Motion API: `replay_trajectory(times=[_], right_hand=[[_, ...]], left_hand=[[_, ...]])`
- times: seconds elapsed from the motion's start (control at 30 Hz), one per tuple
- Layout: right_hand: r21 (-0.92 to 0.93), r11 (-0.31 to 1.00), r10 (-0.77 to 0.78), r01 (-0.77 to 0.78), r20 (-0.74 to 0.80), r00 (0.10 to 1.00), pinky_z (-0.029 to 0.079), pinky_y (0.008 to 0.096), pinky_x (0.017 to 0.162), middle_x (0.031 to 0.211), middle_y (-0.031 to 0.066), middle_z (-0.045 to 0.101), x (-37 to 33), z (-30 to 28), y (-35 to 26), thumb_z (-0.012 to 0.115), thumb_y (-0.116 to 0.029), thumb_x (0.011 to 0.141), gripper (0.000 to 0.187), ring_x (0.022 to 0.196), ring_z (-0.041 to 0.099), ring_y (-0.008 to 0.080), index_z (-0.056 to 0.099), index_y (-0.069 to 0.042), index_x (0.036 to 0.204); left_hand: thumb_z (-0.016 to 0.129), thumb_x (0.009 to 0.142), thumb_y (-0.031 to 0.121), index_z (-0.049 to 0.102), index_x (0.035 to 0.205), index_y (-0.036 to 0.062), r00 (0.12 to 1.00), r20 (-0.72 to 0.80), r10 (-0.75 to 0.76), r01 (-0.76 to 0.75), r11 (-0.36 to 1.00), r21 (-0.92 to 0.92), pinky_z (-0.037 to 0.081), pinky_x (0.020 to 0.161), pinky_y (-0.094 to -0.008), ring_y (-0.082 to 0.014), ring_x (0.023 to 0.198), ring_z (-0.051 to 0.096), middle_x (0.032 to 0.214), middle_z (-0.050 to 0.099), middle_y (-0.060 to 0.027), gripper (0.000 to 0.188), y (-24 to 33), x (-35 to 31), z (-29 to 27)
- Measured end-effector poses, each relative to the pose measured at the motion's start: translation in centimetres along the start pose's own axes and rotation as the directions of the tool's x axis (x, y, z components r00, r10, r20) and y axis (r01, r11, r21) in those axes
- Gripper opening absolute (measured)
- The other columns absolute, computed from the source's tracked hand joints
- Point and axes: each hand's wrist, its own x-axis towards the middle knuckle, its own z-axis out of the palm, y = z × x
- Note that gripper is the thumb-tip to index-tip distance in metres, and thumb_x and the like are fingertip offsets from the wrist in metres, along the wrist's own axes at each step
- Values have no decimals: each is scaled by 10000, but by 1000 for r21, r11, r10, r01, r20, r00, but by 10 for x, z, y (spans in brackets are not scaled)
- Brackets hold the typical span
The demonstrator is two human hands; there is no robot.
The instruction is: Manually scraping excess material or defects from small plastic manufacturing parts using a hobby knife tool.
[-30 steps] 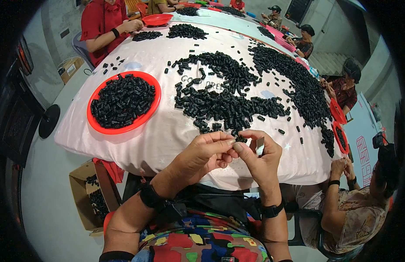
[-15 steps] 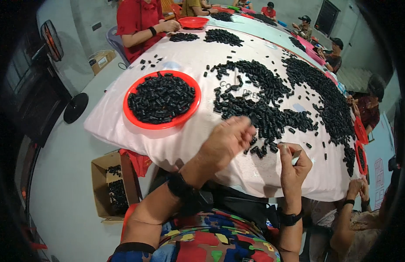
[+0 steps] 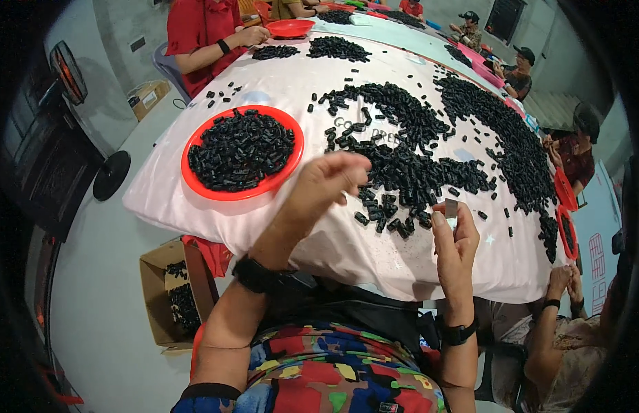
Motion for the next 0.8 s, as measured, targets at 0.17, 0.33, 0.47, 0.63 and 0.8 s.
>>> replay_trajectory(times=[0.17,0.33,0.47,0.63,0.8], right_hand=[[-7,997,73,-72,57,996,291,177,497,701,-71,505,0,-4,4,572,-126,921,120,602,386,-5,586,-8,940],[1,1000,28,-28,61,998,283,181,480,713,-60,533,1,-1,11,583,-134,918,125,590,380,-7,596,-11,897],[-40,999,16,-11,117,993,285,180,476,726,-51,549,0,-2,16,590,-142,917,132,586,376,-6,596,-12,889],[17,1000,-19,17,122,992,313,182,506,734,-45,555,-2,1,10,579,-137,924,123,624,409,5,605,-18,914],[-31,984,-174,176,58,983,401,183,606,803,-11,591,-4,1,2,685,-119,842,207,689,487,39,607,-8,999]], left_hand=[[615,825,140,660,986,67,958,185,221,-280,561,779,464,722,-316,-209,774,582,879,617,-85,182,-52,-5,5],[654,771,112,641,915,54,936,235,263,-324,380,866,470,738,-367,-285,831,573,866,568,-115,155,-64,-9,10],[684,787,137,645,991,41,985,138,107,-172,713,680,464,677,-294,-170,705,562,805,613,-58,228,-52,-4,16],[640,877,162,625,1082,-1,954,271,-126,134,991,-8,436,658,-195,-59,703,531,840,620,-8,263,-18,-8,29],[595,908,149,593,1121,3,880,400,-258,421,813,-403,453,685,-201,-72,741,550,913,614,-16,259,-9,-18,39]])
